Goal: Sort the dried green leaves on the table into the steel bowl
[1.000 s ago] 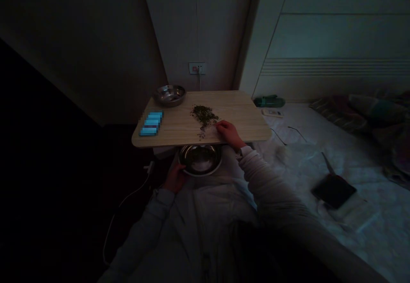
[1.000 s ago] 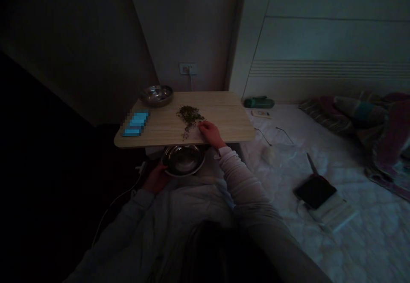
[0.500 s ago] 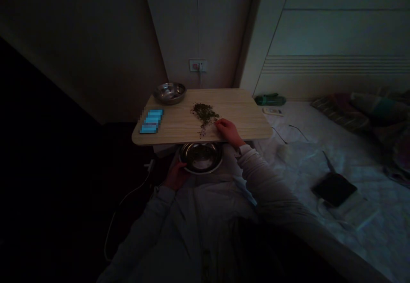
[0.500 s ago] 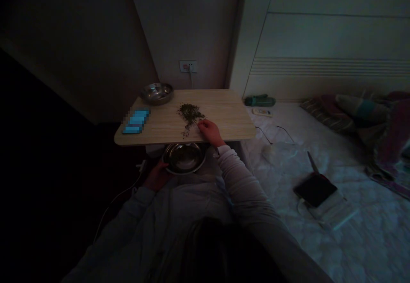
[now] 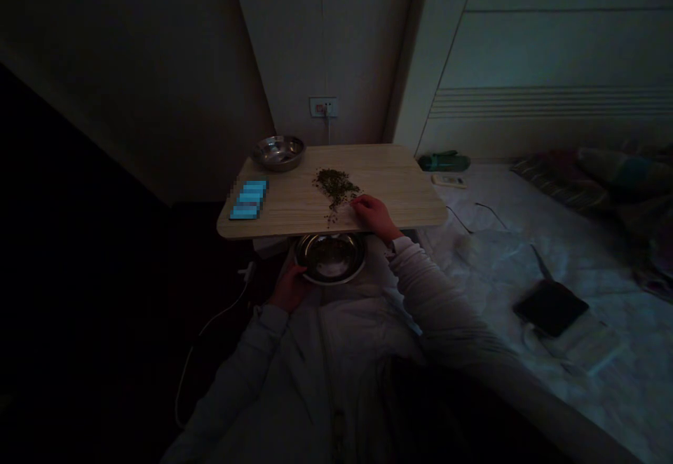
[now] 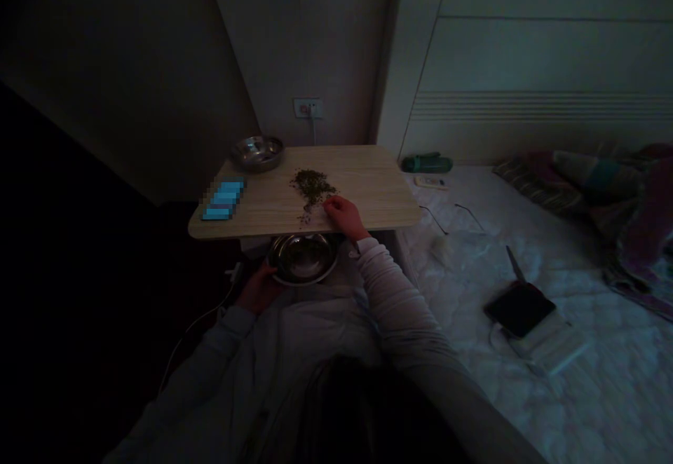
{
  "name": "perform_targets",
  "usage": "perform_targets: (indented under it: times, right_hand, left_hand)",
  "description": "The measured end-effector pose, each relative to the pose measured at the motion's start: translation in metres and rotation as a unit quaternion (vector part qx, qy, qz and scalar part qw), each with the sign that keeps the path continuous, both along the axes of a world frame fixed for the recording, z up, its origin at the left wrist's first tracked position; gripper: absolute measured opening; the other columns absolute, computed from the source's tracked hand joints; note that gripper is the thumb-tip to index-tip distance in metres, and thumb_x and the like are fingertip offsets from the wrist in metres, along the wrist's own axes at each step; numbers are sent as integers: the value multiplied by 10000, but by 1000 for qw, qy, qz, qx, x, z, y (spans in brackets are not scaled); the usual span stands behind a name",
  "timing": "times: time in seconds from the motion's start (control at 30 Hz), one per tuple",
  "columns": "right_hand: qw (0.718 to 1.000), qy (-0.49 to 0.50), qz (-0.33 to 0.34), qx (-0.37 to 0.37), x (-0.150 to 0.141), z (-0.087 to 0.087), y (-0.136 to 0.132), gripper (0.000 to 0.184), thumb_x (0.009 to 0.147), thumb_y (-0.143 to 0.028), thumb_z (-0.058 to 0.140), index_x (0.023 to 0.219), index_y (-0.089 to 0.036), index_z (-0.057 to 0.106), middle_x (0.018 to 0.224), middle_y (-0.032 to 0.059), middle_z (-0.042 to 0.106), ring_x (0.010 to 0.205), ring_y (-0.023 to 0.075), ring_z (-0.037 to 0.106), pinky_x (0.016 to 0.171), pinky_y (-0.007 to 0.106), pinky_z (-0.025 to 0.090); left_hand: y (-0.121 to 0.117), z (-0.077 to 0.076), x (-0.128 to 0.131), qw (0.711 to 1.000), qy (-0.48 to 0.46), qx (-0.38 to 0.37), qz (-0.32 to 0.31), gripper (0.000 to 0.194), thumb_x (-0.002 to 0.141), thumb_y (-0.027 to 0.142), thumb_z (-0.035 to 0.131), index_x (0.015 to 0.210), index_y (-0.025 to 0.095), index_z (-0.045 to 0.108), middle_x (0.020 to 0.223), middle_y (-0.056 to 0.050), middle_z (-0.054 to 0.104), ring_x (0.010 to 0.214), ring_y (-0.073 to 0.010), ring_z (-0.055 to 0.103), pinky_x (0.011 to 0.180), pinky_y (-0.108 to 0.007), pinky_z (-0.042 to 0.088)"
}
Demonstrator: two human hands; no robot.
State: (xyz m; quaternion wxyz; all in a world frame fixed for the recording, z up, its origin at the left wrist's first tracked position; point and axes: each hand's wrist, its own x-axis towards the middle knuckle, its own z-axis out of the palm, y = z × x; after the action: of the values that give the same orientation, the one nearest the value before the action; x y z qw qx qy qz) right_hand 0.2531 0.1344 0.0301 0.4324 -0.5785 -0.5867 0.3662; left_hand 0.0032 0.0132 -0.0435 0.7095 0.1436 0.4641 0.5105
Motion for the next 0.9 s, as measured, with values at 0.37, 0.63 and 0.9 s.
perform_targets:
  times: [0.37,0.63,0.9]
  right_hand:
    - [999,31,13,22,2,-2,1,151,786,-326,660,852,-228,754,731,-16,726,803,208,660,856,343,548]
    - [998,13,-54,30,4,-7,5,160,842,-366,643,859,-231,726,793,14,718,878,236,661,951,388,550]
    - [995,11,-78,60,3,-14,9,131,849,-367,623,812,-254,678,709,-15,653,809,231,621,911,395,538]
  left_hand:
    - [0,1,-1,1000,-9,13,-11,773,714,74,759,1453,294,699,1329,-54,824,1188,-300,772,942,-400,659]
    - [0,0,0,1000,-10,13,-6,680,718,60,755,1368,259,737,1230,-63,844,1177,-310,779,962,-427,670]
    - [1,1,-1,1000,-1,13,-13,723,715,60,747,1406,273,726,1287,-61,839,1212,-322,778,964,-432,677]
